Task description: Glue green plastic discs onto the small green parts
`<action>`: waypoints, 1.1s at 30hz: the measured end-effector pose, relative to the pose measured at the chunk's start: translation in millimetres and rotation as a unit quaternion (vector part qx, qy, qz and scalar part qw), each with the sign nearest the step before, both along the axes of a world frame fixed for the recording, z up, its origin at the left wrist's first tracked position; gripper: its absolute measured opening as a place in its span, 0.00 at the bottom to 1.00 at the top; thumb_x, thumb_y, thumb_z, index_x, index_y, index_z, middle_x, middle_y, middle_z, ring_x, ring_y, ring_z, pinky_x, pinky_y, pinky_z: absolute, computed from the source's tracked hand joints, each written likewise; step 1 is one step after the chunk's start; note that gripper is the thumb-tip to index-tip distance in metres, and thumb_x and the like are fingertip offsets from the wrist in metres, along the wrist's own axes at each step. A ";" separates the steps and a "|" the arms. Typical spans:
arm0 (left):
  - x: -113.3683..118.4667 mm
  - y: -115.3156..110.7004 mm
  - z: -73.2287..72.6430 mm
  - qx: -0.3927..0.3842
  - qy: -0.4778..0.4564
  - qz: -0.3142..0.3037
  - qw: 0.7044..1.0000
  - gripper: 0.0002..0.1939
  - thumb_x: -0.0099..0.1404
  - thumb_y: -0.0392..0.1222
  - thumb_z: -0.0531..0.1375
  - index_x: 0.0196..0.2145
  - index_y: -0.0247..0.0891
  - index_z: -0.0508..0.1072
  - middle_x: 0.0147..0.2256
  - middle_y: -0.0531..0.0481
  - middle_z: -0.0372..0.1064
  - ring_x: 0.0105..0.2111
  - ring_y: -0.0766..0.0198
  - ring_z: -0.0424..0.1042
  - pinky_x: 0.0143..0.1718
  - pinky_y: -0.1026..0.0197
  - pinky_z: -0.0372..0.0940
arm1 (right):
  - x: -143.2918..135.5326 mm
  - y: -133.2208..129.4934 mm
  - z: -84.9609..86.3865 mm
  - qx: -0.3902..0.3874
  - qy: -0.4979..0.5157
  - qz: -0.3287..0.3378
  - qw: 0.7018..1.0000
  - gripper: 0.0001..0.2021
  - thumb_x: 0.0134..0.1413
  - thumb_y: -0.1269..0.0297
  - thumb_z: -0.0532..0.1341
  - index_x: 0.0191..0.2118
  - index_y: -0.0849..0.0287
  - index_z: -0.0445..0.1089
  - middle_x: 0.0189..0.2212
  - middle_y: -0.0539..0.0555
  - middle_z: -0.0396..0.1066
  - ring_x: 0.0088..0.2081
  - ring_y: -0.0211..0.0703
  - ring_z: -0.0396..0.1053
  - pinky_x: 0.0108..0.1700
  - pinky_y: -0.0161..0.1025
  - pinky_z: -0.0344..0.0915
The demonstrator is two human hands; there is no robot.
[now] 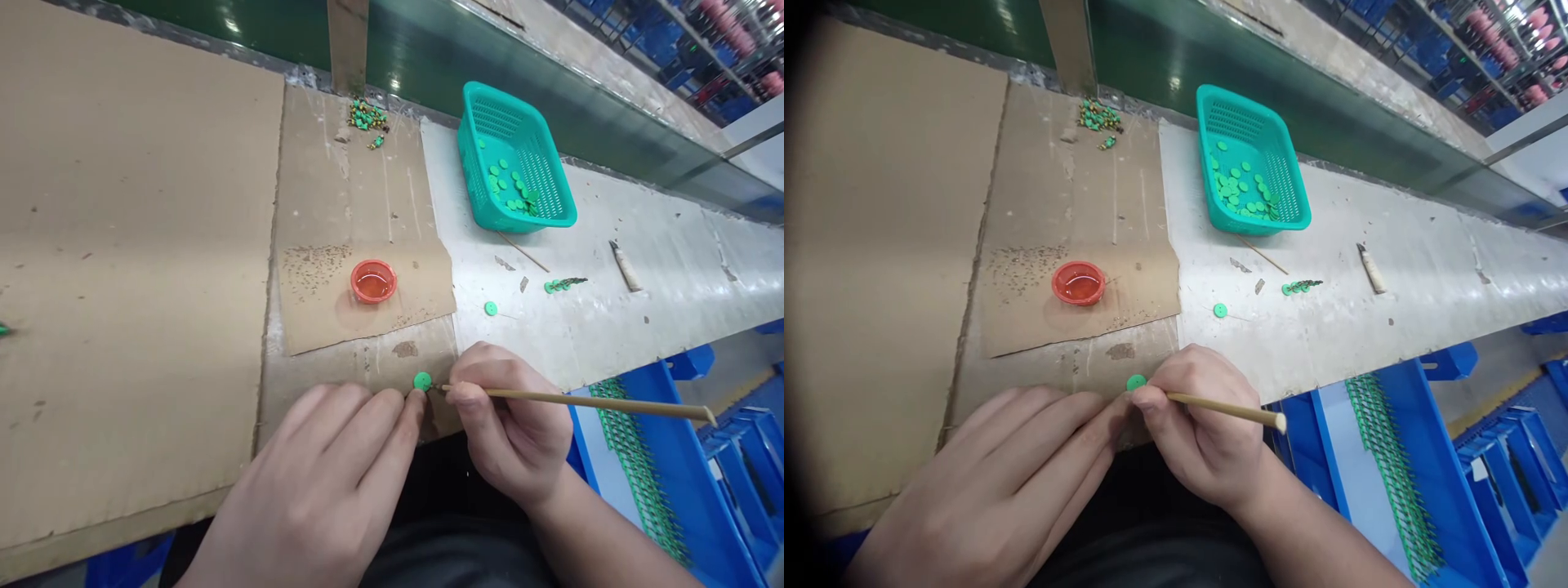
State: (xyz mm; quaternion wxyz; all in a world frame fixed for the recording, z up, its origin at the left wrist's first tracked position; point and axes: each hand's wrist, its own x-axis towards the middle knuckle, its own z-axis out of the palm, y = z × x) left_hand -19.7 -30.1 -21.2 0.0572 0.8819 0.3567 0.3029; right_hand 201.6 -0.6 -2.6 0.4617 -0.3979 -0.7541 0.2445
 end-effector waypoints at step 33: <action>-17.9 2.2 11.8 -0.245 -0.214 0.167 0.931 0.07 0.78 0.48 0.73 0.52 0.59 0.88 0.50 0.60 0.88 0.46 0.65 0.88 0.50 0.69 0.83 | 29.5 -2.5 11.3 -0.077 0.004 -0.032 0.996 0.08 0.76 0.74 0.65 0.51 0.55 0.81 0.40 0.51 0.84 0.42 0.40 0.83 0.46 0.39 0.81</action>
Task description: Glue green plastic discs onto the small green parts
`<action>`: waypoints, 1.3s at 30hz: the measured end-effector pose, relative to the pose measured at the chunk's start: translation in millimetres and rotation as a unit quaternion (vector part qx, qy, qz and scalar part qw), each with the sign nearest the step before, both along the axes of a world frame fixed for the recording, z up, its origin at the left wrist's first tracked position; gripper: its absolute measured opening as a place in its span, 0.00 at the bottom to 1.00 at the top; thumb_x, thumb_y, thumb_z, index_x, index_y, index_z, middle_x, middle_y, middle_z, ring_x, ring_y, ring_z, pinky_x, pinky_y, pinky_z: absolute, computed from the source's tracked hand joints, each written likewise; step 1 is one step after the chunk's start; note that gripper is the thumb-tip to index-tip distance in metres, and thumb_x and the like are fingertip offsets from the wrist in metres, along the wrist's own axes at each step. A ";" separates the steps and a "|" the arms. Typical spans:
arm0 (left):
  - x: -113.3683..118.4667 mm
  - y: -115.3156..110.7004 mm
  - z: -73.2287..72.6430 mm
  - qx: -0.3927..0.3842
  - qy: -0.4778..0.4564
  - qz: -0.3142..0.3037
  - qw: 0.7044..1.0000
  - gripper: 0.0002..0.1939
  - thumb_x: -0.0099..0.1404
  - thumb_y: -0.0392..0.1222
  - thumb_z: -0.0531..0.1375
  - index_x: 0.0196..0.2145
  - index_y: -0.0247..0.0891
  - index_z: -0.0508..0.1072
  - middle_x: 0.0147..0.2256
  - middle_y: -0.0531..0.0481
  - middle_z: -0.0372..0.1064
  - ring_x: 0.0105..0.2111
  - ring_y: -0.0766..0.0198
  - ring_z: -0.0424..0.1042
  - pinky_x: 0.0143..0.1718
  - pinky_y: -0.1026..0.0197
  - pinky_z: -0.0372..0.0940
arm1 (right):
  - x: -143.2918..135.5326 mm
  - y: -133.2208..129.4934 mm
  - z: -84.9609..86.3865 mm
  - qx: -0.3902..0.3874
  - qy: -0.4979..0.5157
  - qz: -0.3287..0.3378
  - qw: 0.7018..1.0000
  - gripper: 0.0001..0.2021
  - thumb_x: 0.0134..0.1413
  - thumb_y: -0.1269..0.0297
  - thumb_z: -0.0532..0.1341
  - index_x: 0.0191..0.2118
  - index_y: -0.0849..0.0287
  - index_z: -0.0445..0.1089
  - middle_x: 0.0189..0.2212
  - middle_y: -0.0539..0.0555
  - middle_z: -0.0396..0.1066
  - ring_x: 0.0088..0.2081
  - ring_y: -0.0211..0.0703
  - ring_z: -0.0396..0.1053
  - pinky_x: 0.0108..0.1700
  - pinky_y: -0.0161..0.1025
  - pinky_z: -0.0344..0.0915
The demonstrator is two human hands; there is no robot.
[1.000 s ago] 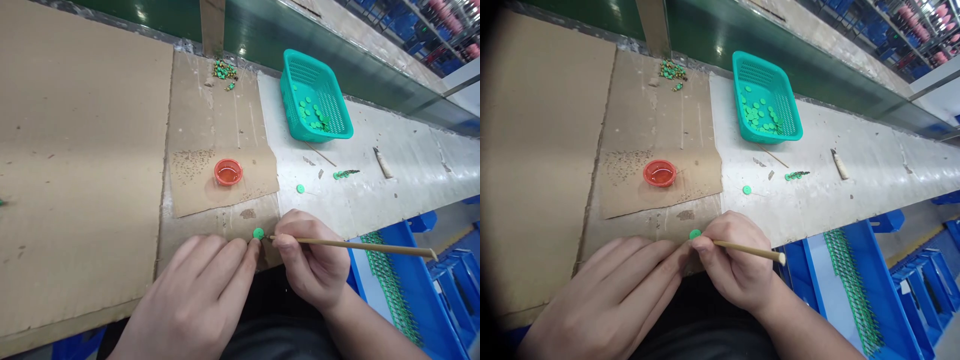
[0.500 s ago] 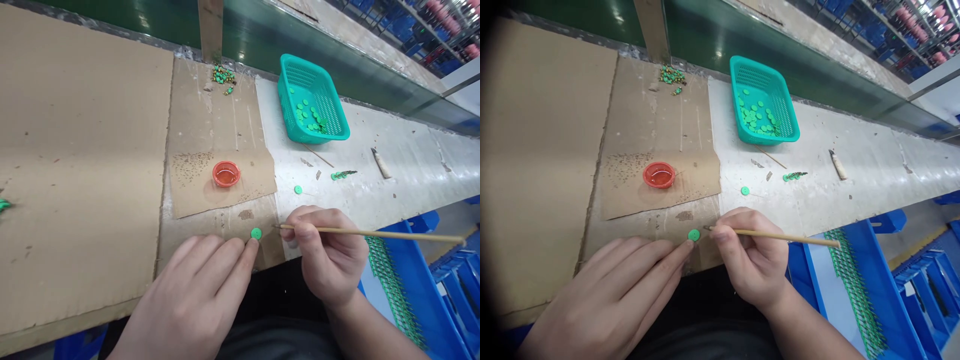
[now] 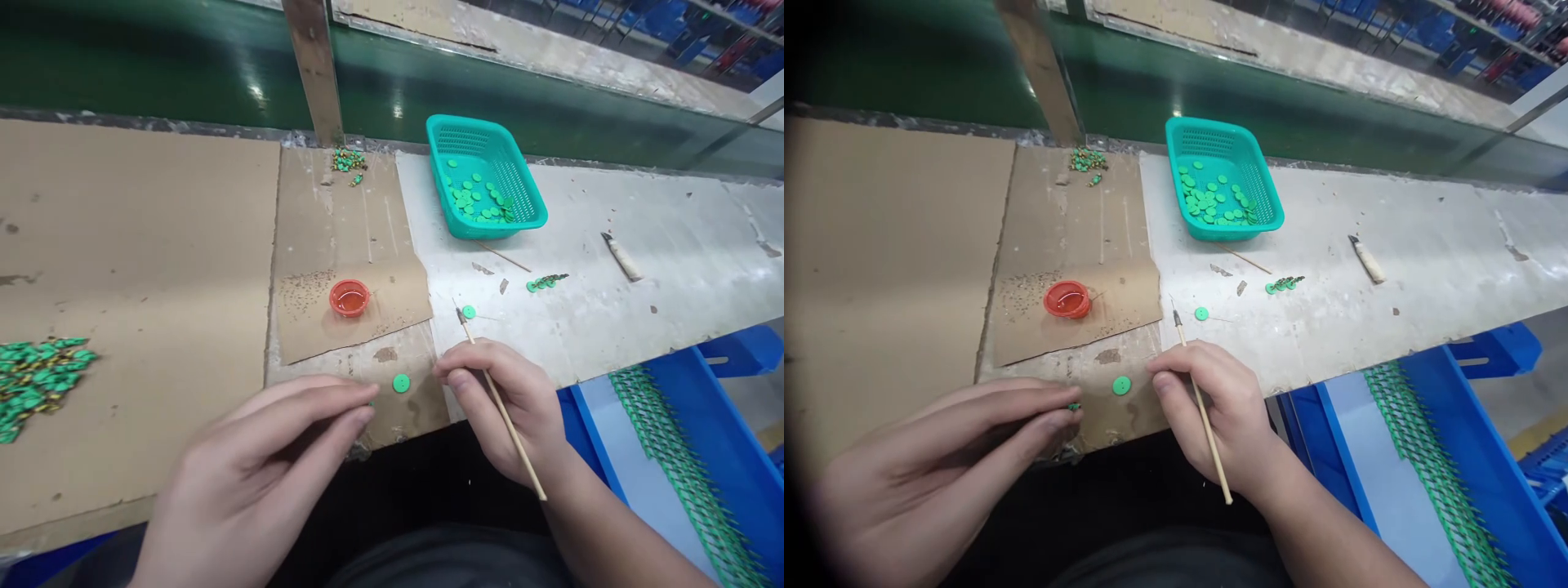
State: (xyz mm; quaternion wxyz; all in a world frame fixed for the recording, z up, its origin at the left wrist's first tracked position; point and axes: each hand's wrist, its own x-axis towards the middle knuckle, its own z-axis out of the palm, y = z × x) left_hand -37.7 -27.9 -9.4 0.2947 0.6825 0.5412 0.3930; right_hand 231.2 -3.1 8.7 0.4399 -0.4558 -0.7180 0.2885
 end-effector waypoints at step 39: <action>33.9 28.0 19.9 0.044 0.098 -0.052 0.993 0.07 0.79 0.39 0.70 0.44 0.53 0.86 0.40 0.59 0.87 0.40 0.62 0.85 0.45 0.60 0.80 | 26.6 9.5 -8.9 0.010 0.176 0.034 0.984 0.14 0.79 0.75 0.67 0.53 0.47 0.65 0.52 0.54 0.83 0.55 0.49 0.90 0.46 0.40 0.91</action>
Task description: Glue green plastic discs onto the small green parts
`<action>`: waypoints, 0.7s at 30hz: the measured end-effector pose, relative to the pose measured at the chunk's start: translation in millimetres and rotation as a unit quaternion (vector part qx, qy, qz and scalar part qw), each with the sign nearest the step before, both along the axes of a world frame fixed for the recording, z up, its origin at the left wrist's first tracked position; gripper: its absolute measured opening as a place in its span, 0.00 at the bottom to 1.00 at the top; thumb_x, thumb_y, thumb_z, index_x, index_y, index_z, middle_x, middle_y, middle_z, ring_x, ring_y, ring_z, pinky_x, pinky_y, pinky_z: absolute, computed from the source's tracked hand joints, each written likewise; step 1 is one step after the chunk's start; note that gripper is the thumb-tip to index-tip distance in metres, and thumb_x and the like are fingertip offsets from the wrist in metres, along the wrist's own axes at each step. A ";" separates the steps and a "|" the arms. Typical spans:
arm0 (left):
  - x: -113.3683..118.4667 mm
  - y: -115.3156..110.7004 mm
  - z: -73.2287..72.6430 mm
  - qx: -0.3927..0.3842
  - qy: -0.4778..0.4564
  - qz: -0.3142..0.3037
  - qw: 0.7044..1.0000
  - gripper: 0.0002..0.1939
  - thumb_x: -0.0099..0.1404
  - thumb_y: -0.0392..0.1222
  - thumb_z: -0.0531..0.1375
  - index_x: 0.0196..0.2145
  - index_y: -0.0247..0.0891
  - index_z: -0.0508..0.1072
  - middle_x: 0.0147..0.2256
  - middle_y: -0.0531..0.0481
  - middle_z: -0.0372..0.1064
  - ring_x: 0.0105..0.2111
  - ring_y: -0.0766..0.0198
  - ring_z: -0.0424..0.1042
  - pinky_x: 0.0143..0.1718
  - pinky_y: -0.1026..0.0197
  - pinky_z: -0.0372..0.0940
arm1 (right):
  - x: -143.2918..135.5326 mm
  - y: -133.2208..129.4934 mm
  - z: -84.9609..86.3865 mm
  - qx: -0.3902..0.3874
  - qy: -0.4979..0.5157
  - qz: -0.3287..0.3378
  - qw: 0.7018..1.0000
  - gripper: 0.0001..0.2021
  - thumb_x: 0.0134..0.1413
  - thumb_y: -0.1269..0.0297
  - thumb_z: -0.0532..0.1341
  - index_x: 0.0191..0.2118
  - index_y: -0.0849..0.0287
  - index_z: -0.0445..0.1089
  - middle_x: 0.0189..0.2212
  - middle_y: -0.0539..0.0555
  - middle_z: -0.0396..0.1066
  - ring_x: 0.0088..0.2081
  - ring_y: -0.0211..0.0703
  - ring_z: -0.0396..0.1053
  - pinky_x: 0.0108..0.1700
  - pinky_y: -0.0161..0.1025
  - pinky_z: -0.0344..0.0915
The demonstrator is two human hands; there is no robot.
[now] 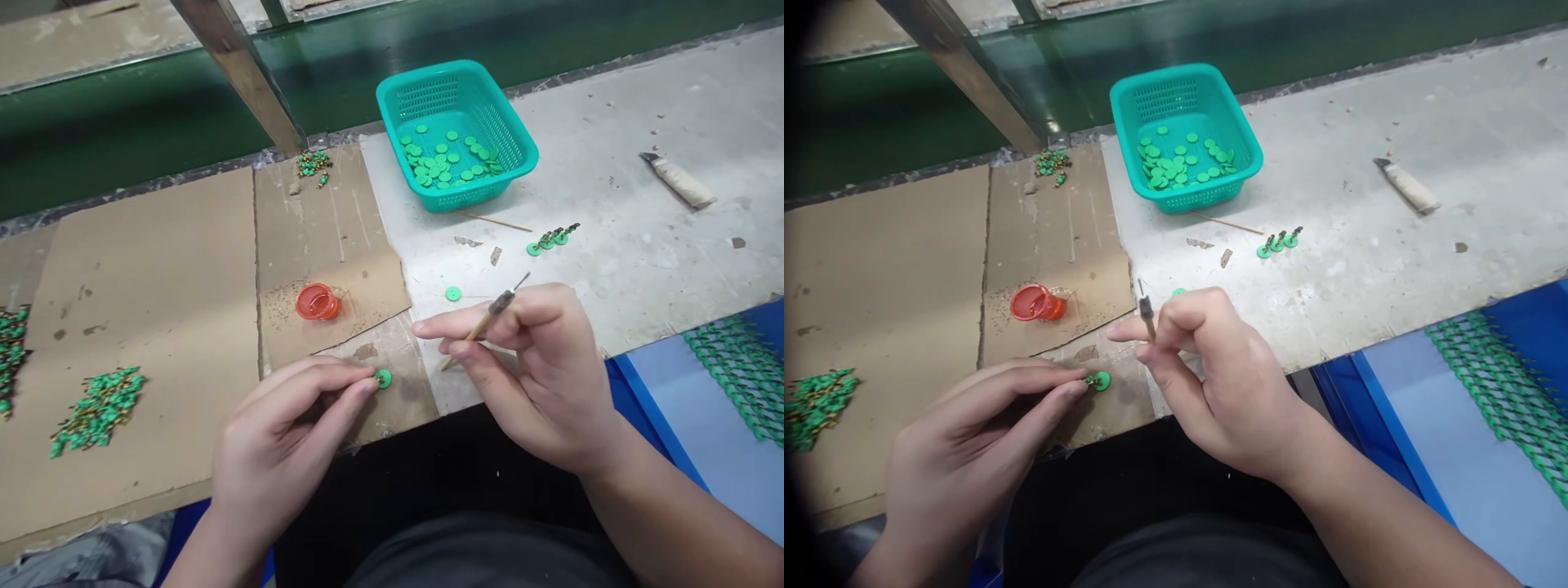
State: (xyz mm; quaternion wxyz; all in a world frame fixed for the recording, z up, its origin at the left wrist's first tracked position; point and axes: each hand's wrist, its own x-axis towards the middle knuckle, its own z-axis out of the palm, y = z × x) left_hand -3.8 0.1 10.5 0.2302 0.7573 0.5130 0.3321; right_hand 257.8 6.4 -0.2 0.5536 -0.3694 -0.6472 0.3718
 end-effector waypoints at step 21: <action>-1.0 -3.6 -5.3 0.060 0.024 -0.040 0.997 0.14 0.73 0.29 0.74 0.49 0.49 0.88 0.48 0.60 0.89 0.45 0.60 0.88 0.54 0.56 0.85 | -16.7 6.4 -0.8 0.064 -0.172 0.028 0.983 0.09 0.83 0.67 0.63 0.43 0.51 0.73 0.44 0.49 0.85 0.47 0.45 0.85 0.51 0.40 0.82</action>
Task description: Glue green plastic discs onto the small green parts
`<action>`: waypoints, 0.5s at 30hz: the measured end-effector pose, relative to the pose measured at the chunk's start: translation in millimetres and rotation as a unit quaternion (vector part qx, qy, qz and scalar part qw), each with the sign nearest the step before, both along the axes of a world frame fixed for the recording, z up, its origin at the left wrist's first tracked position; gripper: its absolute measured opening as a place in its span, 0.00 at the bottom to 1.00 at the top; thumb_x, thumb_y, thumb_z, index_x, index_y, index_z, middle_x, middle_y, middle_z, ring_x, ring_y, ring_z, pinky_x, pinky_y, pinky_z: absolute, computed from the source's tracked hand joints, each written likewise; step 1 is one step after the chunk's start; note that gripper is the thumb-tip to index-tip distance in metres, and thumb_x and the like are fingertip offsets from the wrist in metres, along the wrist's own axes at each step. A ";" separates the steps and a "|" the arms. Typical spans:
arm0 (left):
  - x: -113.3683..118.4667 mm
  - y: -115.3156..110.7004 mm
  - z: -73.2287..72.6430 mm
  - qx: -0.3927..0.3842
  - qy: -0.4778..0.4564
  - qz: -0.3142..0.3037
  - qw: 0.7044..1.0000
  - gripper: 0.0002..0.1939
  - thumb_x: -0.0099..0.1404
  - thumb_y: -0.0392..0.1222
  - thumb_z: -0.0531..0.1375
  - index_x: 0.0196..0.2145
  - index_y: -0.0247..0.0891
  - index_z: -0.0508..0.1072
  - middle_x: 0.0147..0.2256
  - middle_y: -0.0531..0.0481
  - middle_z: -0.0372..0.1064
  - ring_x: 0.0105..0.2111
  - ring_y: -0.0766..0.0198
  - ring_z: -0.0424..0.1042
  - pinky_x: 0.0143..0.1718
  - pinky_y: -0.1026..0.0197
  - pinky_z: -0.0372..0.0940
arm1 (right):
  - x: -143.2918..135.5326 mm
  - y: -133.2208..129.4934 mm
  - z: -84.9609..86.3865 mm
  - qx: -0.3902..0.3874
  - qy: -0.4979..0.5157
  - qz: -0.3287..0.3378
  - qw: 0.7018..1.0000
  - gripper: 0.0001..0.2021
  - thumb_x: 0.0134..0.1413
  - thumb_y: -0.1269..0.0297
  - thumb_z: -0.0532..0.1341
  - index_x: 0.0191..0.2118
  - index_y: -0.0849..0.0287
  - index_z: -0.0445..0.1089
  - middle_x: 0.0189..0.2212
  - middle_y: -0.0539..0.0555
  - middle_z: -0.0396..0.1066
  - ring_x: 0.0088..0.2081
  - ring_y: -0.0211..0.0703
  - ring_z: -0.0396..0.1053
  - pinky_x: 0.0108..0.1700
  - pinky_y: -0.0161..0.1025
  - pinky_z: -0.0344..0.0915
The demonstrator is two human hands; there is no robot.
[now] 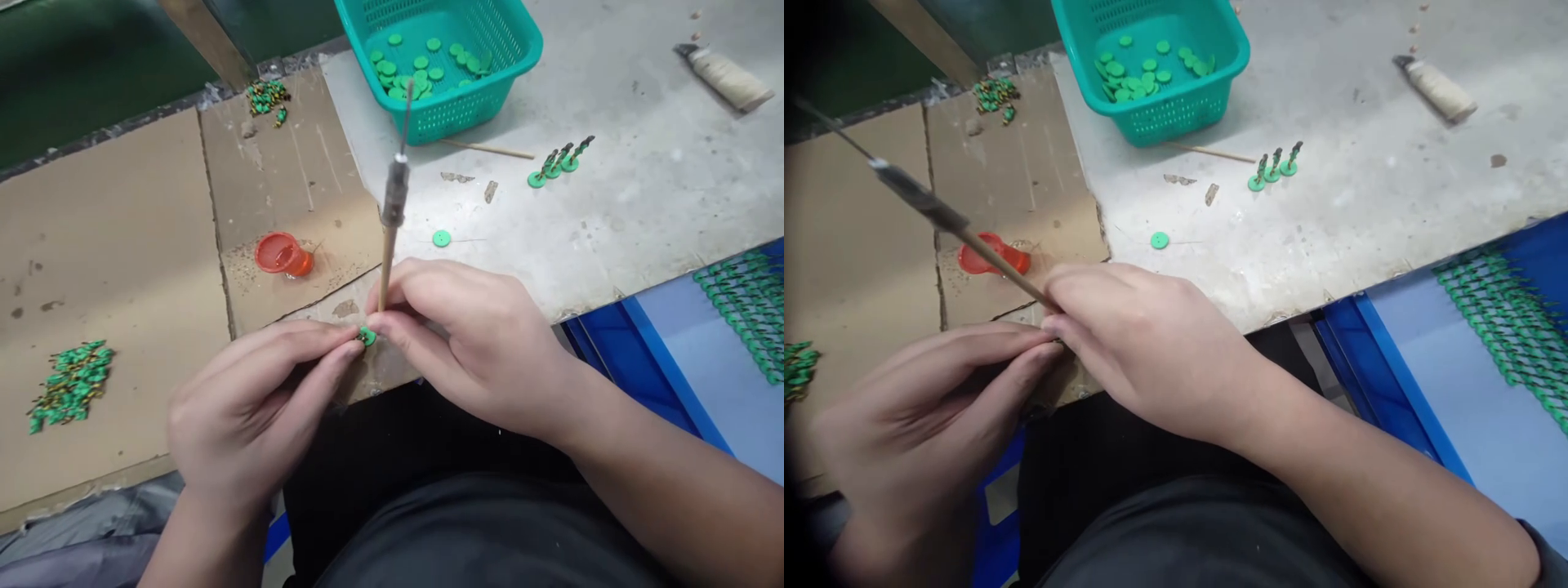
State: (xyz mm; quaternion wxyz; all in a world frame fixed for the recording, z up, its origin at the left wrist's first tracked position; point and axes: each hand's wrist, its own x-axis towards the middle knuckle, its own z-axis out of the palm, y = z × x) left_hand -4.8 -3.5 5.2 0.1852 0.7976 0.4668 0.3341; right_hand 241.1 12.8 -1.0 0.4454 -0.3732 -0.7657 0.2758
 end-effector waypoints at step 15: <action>0.5 2.6 -1.7 -0.042 -0.039 0.016 0.998 0.12 0.74 0.30 0.74 0.45 0.48 0.90 0.45 0.60 0.89 0.44 0.64 0.88 0.52 0.61 0.83 | -7.4 2.1 -8.6 -0.006 0.001 0.034 0.999 0.10 0.85 0.66 0.60 0.44 0.53 0.74 0.44 0.50 0.83 0.48 0.43 0.83 0.53 0.39 0.79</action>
